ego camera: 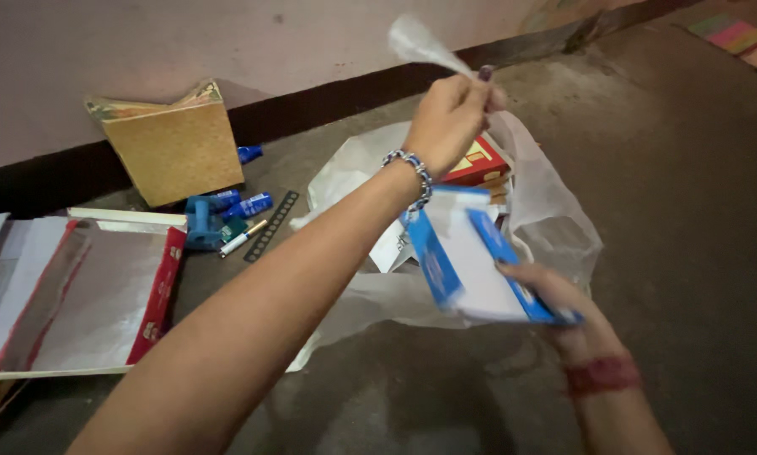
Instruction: The person sits on the floor and packs various cardboard boxes into a white plastic bag. They pick up boxes of different sizes and colors, fold them, and place them into the bag one by one. The workspace includes scattered boxes, a glue gun, and other small items on the floor.
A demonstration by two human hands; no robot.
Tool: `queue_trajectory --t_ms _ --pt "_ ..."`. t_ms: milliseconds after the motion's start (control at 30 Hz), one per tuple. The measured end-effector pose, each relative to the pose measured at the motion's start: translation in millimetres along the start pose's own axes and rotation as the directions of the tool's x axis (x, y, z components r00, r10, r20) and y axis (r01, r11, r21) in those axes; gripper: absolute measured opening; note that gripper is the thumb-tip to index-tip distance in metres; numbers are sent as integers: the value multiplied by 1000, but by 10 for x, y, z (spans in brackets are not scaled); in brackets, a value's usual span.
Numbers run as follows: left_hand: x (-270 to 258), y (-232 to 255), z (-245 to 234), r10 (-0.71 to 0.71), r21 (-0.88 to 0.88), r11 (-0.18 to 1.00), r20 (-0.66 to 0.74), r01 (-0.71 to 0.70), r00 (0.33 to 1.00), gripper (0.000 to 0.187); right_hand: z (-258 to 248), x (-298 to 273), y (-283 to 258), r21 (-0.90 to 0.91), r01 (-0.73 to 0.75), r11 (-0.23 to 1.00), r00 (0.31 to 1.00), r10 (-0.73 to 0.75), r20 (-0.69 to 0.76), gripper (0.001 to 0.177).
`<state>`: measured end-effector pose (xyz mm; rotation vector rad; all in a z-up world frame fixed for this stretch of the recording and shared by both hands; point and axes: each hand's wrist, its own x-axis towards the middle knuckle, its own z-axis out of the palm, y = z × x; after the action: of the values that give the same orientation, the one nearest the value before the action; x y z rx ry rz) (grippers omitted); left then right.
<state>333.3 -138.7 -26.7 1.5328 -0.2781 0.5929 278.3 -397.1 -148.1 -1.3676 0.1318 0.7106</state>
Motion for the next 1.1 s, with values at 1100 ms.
queue_trajectory --t_ms 1100 --pt "249 -56 -1030 -211 -550 801 110 236 971 25 9 2711 -468 -721 -101 685 939 -174 -297 63"
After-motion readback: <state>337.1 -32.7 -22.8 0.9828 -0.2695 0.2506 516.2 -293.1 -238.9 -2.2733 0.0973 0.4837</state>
